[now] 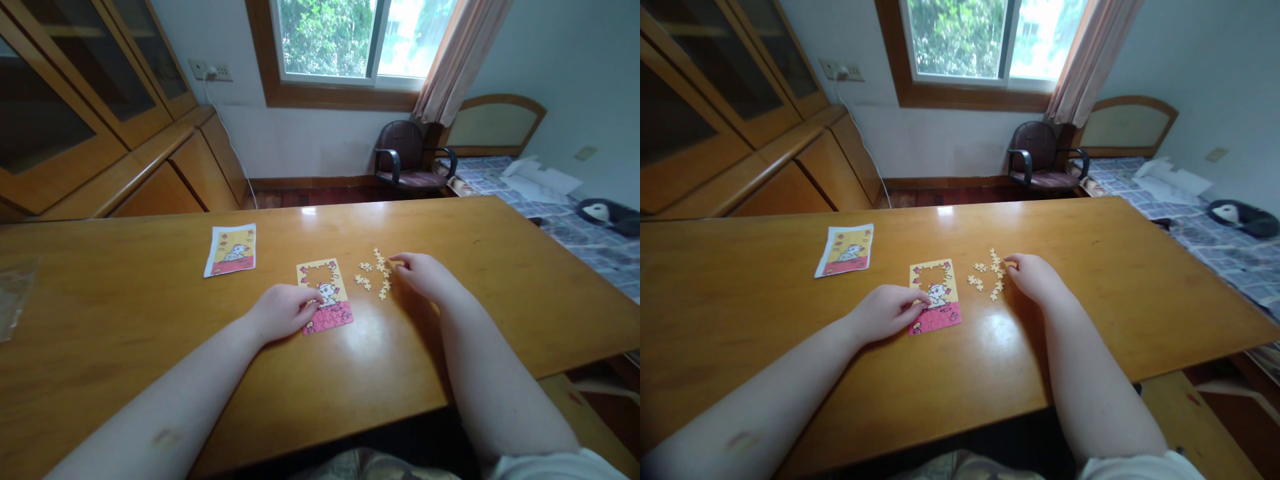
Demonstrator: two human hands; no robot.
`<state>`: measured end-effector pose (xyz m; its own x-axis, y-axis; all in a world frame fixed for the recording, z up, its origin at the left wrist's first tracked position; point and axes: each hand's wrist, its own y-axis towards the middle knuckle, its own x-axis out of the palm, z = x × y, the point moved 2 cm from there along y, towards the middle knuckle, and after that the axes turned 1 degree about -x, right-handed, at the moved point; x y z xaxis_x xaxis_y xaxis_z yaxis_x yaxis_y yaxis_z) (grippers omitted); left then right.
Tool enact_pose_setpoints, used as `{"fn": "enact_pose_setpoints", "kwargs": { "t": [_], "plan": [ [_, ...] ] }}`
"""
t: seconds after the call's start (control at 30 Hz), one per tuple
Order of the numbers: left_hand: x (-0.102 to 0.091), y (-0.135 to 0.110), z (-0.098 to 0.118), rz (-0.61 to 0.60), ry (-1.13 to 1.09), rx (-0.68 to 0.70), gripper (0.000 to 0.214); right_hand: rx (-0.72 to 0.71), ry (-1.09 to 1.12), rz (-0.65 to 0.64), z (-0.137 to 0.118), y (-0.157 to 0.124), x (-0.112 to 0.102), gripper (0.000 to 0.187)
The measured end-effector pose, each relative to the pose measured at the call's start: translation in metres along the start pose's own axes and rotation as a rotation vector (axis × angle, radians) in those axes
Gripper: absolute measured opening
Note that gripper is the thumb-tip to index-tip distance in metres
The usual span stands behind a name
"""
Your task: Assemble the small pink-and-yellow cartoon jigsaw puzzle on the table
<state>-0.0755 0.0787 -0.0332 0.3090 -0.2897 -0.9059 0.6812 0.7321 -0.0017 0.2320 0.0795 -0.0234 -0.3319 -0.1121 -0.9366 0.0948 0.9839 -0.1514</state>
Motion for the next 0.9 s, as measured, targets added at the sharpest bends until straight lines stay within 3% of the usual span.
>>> {"fn": "enact_pose_setpoints", "kwargs": {
  "t": [0.17,0.33,0.47,0.9],
  "plan": [
    [-0.0005,0.0003,0.0009,0.008,-0.004,0.012,0.026,-0.073,0.039,-0.043,-0.0001,0.0026,0.0057,0.038],
    [-0.0001,0.0008,-0.0001,0.011,0.001,0.005,0.026,-0.067,0.047,-0.063,0.0028,0.0,0.0015,0.034],
    [-0.0002,0.0009,0.0005,0.001,0.004,0.006,0.026,-0.045,0.101,-0.153,0.0031,-0.0029,-0.0017,0.03],
    [-0.0013,0.001,0.0019,0.004,-0.012,0.002,0.025,-0.051,0.022,-0.087,-0.0044,-0.0052,-0.0029,0.033]
  ]
}}
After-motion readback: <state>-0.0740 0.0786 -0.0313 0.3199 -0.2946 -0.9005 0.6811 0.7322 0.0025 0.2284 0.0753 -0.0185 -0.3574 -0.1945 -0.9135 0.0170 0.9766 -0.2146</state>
